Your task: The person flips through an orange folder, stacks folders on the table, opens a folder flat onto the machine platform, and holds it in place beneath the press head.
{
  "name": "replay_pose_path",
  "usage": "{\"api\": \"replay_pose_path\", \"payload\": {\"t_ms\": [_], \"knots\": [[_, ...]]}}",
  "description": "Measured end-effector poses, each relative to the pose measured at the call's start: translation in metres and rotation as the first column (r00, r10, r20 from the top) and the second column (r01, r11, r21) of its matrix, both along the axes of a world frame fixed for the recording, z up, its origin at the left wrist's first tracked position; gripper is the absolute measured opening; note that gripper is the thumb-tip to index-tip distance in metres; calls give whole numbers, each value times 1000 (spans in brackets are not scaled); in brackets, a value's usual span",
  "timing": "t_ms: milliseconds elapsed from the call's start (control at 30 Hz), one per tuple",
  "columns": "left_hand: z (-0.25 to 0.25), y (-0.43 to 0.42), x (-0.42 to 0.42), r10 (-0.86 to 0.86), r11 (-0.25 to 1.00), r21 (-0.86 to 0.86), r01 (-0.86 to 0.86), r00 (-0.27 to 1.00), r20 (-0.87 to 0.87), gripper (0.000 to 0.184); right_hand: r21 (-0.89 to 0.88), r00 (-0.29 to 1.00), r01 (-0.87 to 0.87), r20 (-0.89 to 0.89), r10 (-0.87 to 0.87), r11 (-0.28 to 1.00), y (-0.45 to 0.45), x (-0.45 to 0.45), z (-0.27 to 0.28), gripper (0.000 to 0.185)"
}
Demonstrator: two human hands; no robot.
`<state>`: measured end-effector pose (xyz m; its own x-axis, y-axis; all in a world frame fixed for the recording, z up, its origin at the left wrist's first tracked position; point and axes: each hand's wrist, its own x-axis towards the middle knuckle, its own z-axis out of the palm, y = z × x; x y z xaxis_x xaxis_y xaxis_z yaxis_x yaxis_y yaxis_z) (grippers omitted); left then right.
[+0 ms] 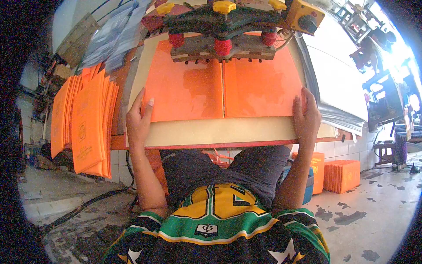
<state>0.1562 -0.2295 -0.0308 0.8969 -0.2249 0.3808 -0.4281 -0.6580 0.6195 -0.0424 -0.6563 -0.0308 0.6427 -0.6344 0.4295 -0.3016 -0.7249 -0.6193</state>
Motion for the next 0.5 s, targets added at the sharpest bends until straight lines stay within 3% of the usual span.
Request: {"api": "replay_pose_path", "payload": {"t_ms": [500], "knots": [[2,0,-2,0,1000,-9,0,1000,-29,62,-22,999,5,-31,-6,1000,0,0,2,46]]}}
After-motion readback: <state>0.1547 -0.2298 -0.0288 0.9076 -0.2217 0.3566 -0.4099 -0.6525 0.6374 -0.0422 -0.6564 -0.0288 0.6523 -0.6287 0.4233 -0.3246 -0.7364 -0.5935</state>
